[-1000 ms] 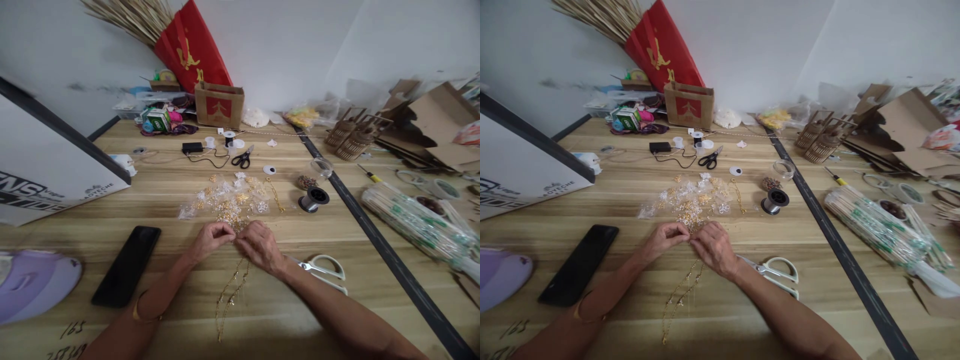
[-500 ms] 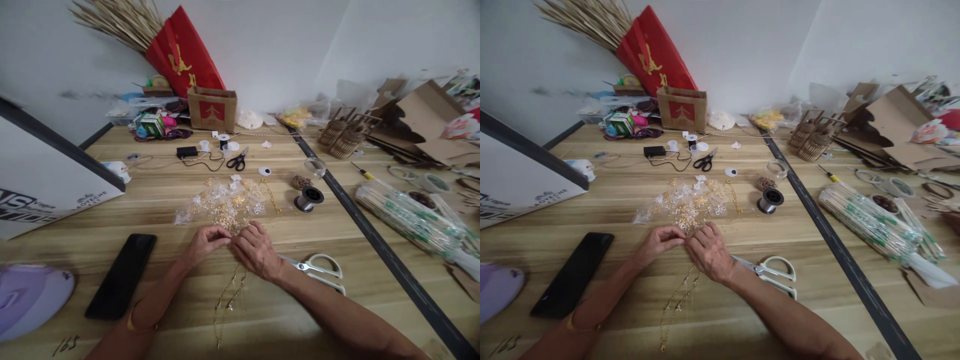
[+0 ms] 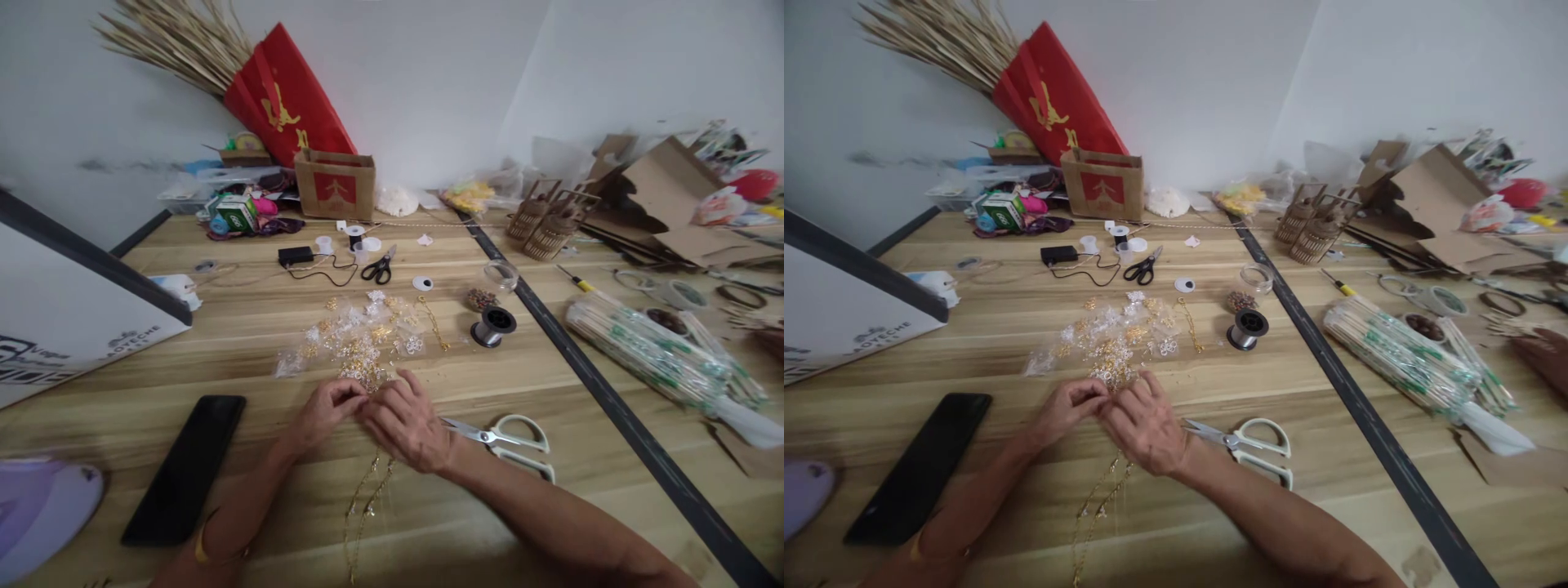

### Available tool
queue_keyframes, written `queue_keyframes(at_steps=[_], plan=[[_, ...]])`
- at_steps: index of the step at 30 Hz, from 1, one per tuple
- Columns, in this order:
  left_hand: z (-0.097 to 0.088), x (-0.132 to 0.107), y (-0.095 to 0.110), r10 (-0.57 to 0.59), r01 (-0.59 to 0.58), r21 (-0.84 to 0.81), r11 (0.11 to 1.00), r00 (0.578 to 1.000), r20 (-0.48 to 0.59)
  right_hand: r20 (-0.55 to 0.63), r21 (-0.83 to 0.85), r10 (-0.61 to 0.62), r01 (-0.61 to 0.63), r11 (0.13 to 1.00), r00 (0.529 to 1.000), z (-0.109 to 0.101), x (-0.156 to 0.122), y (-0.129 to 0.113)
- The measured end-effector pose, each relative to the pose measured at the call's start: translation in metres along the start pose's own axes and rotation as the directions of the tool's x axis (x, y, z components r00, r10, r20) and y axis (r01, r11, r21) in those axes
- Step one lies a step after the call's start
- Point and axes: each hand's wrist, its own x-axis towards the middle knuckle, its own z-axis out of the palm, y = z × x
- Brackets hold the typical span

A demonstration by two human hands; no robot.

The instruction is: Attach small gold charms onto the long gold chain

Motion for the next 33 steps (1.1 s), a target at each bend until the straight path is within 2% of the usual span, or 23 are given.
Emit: queue_keyframes(at_steps=[2,4,6,13,20,25,33], plan=[[0.000,0.000,-0.001,-0.009,0.009,-0.012,1.000,1.000,-0.007,-0.027,0.053,-0.164,0.165,0.985,0.986,0.002,-0.002,-0.007],[0.001,0.000,-0.002,-0.027,0.027,-0.021,0.999,0.999,-0.018,-0.026,0.127,-0.329,0.330,0.935,0.944,0.005,-0.004,-0.015],[0.002,0.000,-0.002,-0.039,0.038,-0.022,0.999,0.999,-0.024,0.003,0.185,-0.404,0.396,0.899,0.915,0.009,-0.007,-0.021],[0.001,0.000,0.004,-0.069,0.068,-0.056,0.996,0.997,-0.018,0.058,0.206,-0.405,0.386,0.899,0.913,0.017,-0.012,-0.027],[-0.001,0.000,-0.002,-0.047,0.049,-0.104,0.993,0.999,0.024,0.105,0.221,-0.405,0.375,0.900,0.908,0.014,-0.012,-0.029],[-0.001,-0.001,-0.004,-0.024,0.030,-0.080,0.996,0.997,0.076,0.076,0.214,-0.403,0.380,0.900,0.912,0.014,-0.014,-0.027],[-0.001,-0.001,-0.003,-0.034,0.036,-0.037,0.999,0.998,0.059,0.056,0.216,-0.377,0.358,0.908,0.924,0.013,-0.014,-0.026]])
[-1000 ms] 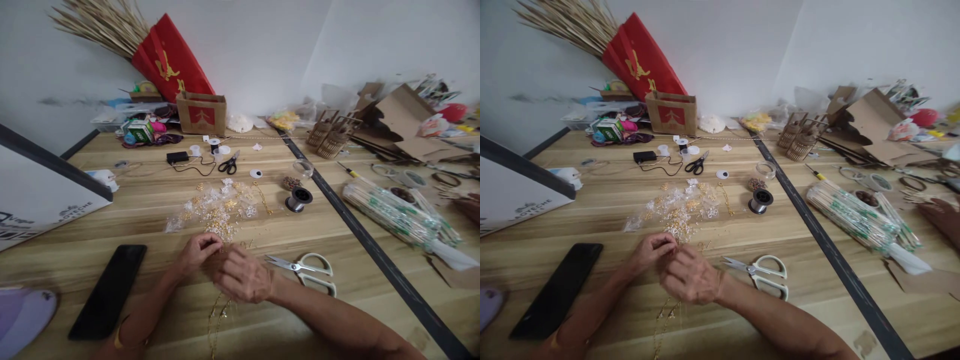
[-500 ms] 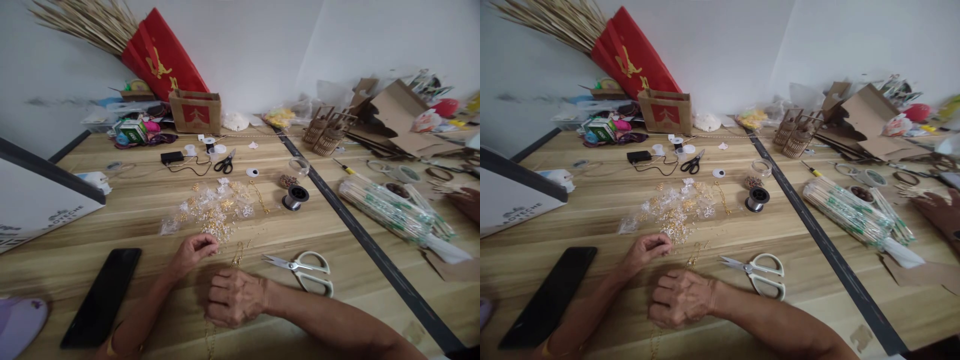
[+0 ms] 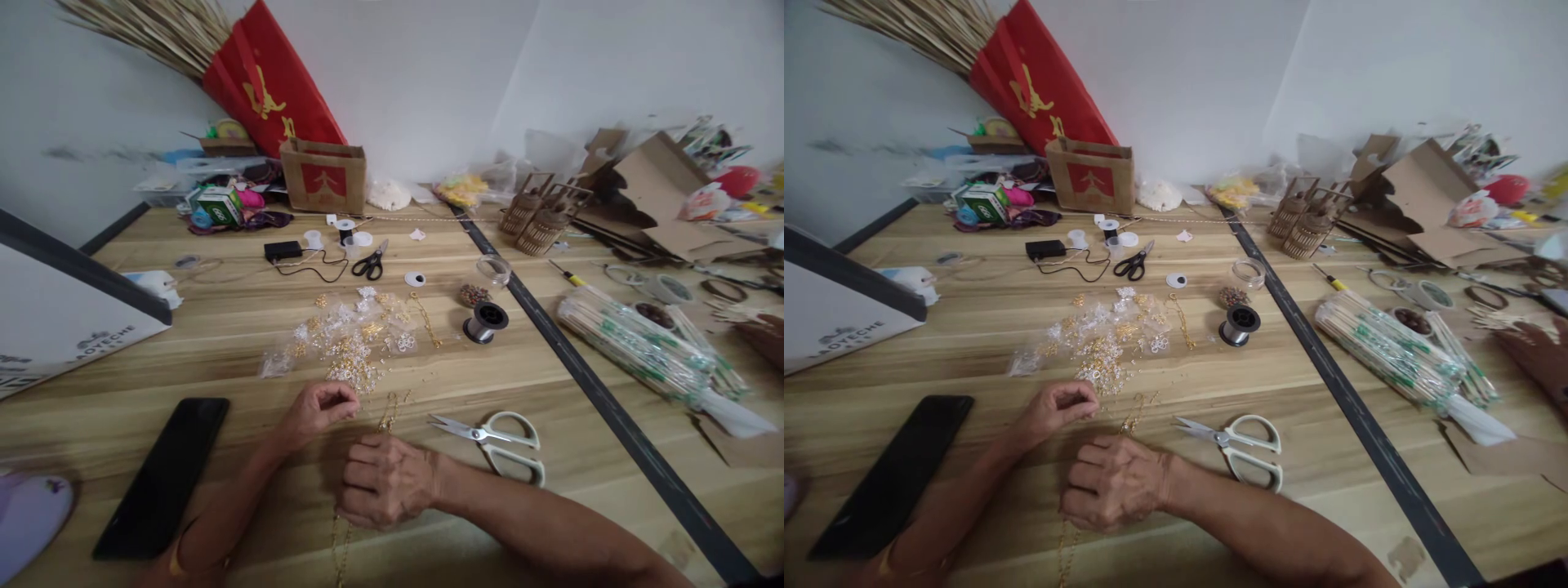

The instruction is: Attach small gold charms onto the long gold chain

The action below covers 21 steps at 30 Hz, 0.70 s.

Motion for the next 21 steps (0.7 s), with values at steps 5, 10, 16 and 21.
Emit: queue_keyframes(at_steps=[5,10,16,21], plan=[[0.0002,0.0001,0.0005,0.005,-0.005,0.008,1.000,1.000,0.002,-0.024,0.000,-0.007,0.007,1.000,1.000,-0.0003,0.0001,0.0001],[0.0006,-0.0005,0.0006,0.009,-0.009,0.015,1.000,1.000,0.001,-0.018,-0.009,-0.005,0.005,1.000,1.000,-0.0021,0.0009,0.0016],[0.0017,-0.0004,0.0000,0.003,-0.003,-0.007,1.000,1.000,-0.012,-0.016,-0.002,-0.004,0.004,1.000,1.000,-0.0046,0.0032,0.0020],[0.0023,-0.0011,0.0020,-0.011,0.010,-0.013,1.000,1.000,-0.018,0.036,-0.002,-0.001,0.001,1.000,0.999,-0.0037,0.0024,0.0009]])
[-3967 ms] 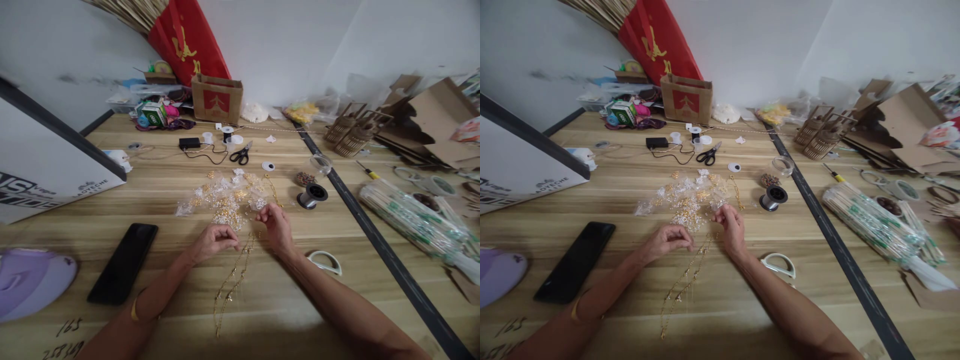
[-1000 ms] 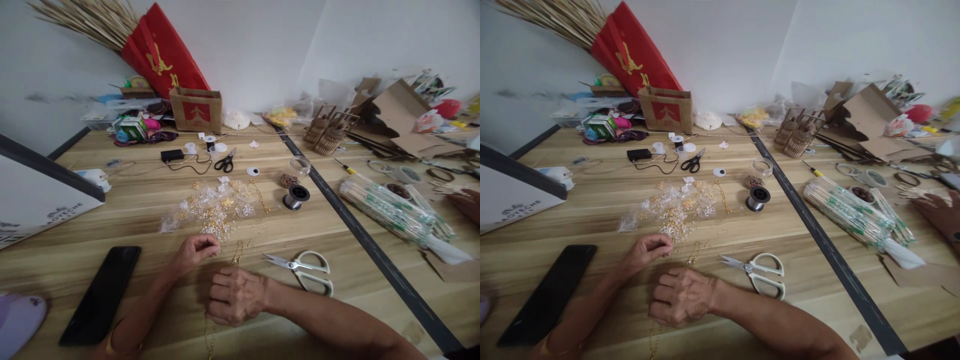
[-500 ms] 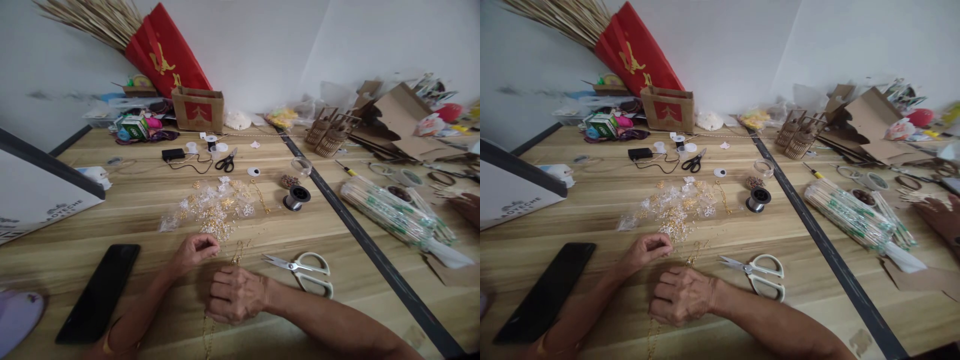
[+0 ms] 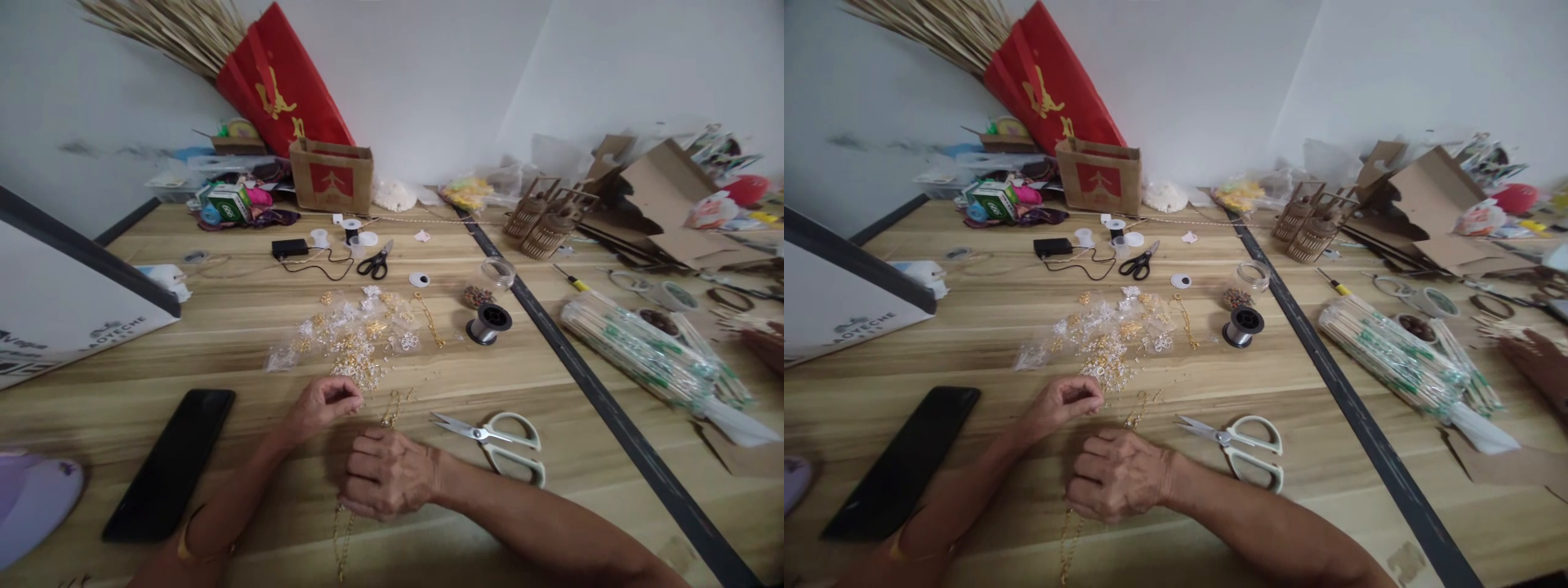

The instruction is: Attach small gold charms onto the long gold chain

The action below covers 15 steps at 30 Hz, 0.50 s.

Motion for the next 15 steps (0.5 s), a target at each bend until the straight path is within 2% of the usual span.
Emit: queue_keyframes(at_steps=[8,15], plan=[[0.0005,0.0003,0.0012,0.000,0.000,-0.004,1.000,1.000,-0.015,-0.056,0.037,0.015,-0.013,0.999,0.998,0.0016,-0.0007,-0.0001],[-0.0006,-0.0003,-0.0014,0.011,-0.011,0.020,1.000,1.000,-0.012,-0.023,0.023,0.014,-0.014,1.000,1.000,0.0029,-0.0007,-0.0014]])
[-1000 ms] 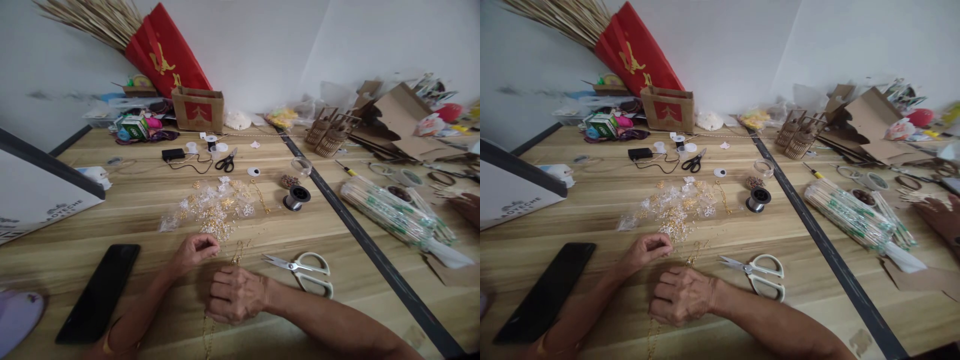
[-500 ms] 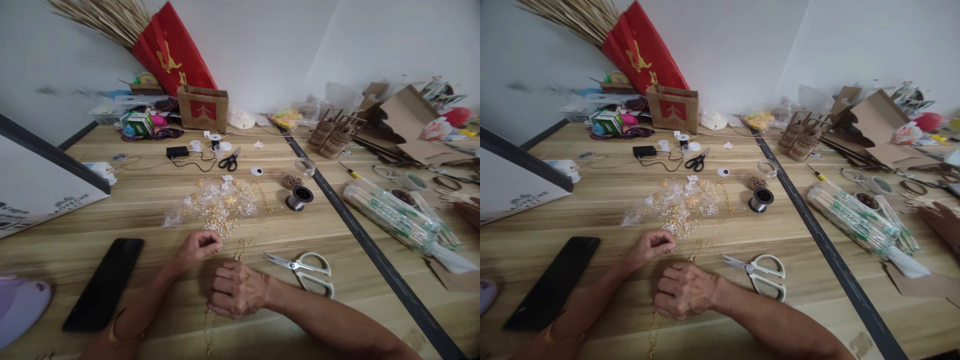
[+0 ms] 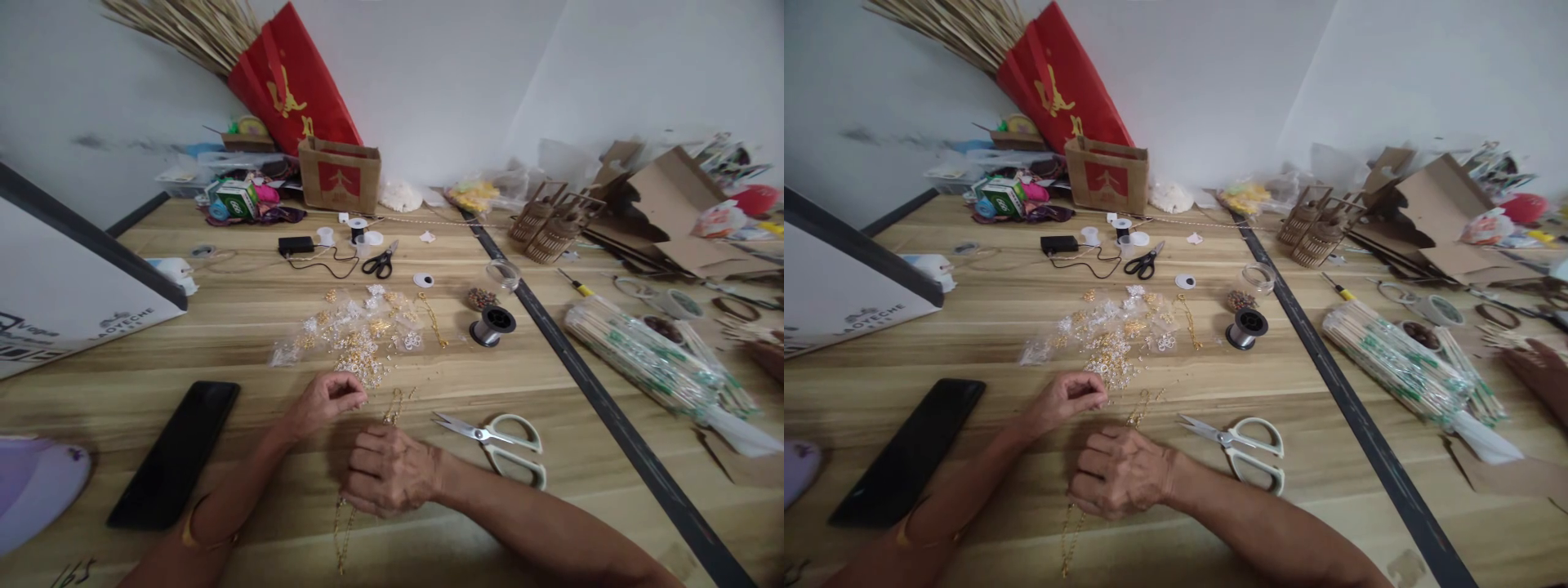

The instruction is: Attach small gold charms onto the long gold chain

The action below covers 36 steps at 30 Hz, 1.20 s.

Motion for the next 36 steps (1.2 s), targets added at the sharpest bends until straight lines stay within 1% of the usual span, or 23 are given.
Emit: queue_keyframes(at_steps=[6,10,15,20,21,23,25,26,28,31,33,36], plan=[[0.000,0.001,-0.003,0.029,-0.029,0.001,1.000,1.000,-0.008,0.032,0.012,0.006,-0.006,1.000,0.999,0.002,-0.002,0.000],[-0.001,0.001,-0.001,0.027,-0.027,0.006,1.000,1.000,0.000,0.026,0.027,0.004,-0.004,1.000,1.000,0.004,-0.002,0.001],[-0.001,0.000,0.000,0.020,-0.020,0.006,1.000,1.000,0.000,0.007,0.017,0.009,-0.009,1.000,1.000,0.000,0.000,0.000],[0.000,0.000,0.001,0.023,-0.023,0.000,1.000,1.000,-0.011,0.030,0.004,-0.013,0.013,1.000,0.999,0.000,0.000,0.000],[0.000,0.000,0.002,0.023,-0.023,-0.004,1.000,1.000,-0.009,0.021,0.004,-0.015,0.015,1.000,1.000,0.000,0.000,0.000],[0.000,0.000,0.004,0.021,-0.021,-0.004,1.000,1.000,-0.007,-0.038,0.008,-0.011,0.011,1.000,0.999,-0.002,0.000,0.002],[0.000,0.000,0.005,0.028,-0.028,-0.005,1.000,0.999,-0.021,-0.127,0.017,0.026,-0.024,1.000,0.992,-0.005,0.000,0.004],[0.000,0.000,0.005,0.035,-0.035,-0.010,0.999,0.999,-0.032,-0.158,0.027,0.065,-0.062,0.998,0.985,-0.008,0.000,0.006],[-0.001,0.001,0.004,0.048,-0.049,-0.026,0.998,0.998,-0.050,-0.229,0.065,0.199,-0.189,0.980,0.953,-0.012,-0.001,0.010],[-0.002,0.002,0.000,0.052,-0.055,-0.041,0.998,0.996,-0.068,-0.227,0.076,0.357,-0.349,0.934,0.906,-0.015,-0.004,0.019],[-0.002,0.002,-0.003,0.052,-0.055,-0.038,0.998,0.996,-0.075,-0.210,0.064,0.433,-0.429,0.901,0.877,-0.014,-0.006,0.024],[-0.003,0.002,-0.006,0.063,-0.065,-0.027,0.998,0.996,-0.070,-0.182,0.066,0.481,-0.477,0.876,0.858,-0.011,-0.009,0.029]])
